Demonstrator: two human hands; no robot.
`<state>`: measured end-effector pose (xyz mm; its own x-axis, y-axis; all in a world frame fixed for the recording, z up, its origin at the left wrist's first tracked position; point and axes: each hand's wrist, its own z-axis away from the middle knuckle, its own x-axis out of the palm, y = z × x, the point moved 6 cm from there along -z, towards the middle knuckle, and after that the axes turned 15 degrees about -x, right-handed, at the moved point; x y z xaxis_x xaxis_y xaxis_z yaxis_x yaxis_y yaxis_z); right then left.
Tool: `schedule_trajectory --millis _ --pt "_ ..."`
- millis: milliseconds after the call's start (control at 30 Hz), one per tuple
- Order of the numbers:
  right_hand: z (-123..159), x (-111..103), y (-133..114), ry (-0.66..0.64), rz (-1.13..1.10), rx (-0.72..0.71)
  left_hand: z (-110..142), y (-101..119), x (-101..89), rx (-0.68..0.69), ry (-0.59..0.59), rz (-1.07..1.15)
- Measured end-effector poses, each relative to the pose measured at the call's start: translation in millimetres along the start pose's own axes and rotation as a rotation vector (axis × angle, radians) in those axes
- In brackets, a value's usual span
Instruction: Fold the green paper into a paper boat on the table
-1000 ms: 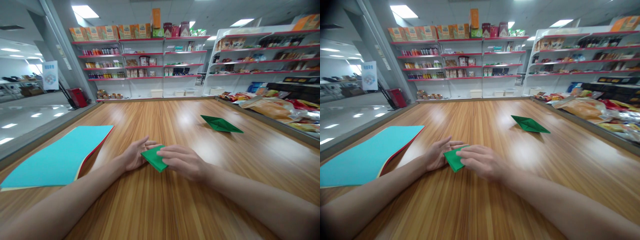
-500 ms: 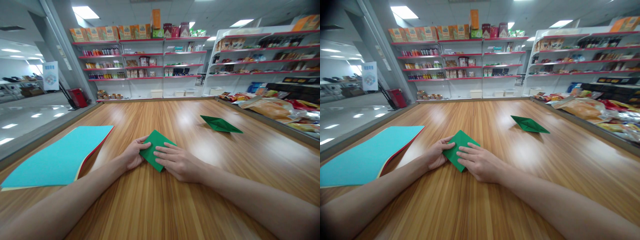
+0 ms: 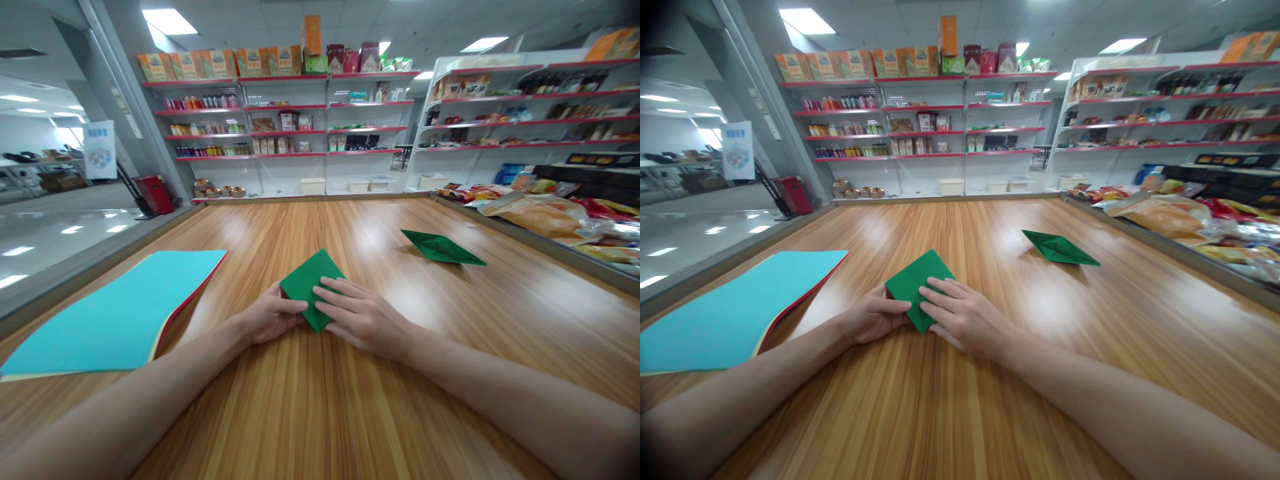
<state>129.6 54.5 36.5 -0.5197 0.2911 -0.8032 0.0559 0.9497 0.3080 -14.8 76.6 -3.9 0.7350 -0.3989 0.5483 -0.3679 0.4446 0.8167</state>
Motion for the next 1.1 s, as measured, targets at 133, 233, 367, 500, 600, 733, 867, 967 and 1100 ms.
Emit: schedule_trajectory --millis 133,233,367,500,600,733,867,967,1100 --pt "0 -1 0 0.006 0.015 0.010 0 -3 -0.4 -0.024 -0.001 -0.041" --pt "0 -3 0 0.012 0.021 0.019 -1 -4 -1.3 -0.027 -0.005 -0.047" --pt "-2 -5 0 0.020 0.016 0.020 -1 -3 -0.6 -0.017 -0.017 -0.047" --pt "-3 -8 -2 0.052 0.012 0.003 -1 -2 0.4 0.000 -0.017 -0.040" --pt "-2 -7 -3 0.053 0.005 -0.004 0 -1 -0.4 -0.007 -0.009 -0.026" --pt "-1 -4 -4 0.041 -0.018 -0.009 -2 -1 -4.8 -0.017 0.050 0.028" --pt "-2 -1 -4 0.036 -0.027 -0.017 -5 1 -10.3 -0.013 0.211 0.043" --pt "-2 -2 -3 0.048 -0.029 -0.004 -7 2 -12.5 -0.031 0.292 0.095" --pt "0 -2 0 0.069 -0.066 0.012 -9 -1 -10.1 -0.086 0.202 0.133"
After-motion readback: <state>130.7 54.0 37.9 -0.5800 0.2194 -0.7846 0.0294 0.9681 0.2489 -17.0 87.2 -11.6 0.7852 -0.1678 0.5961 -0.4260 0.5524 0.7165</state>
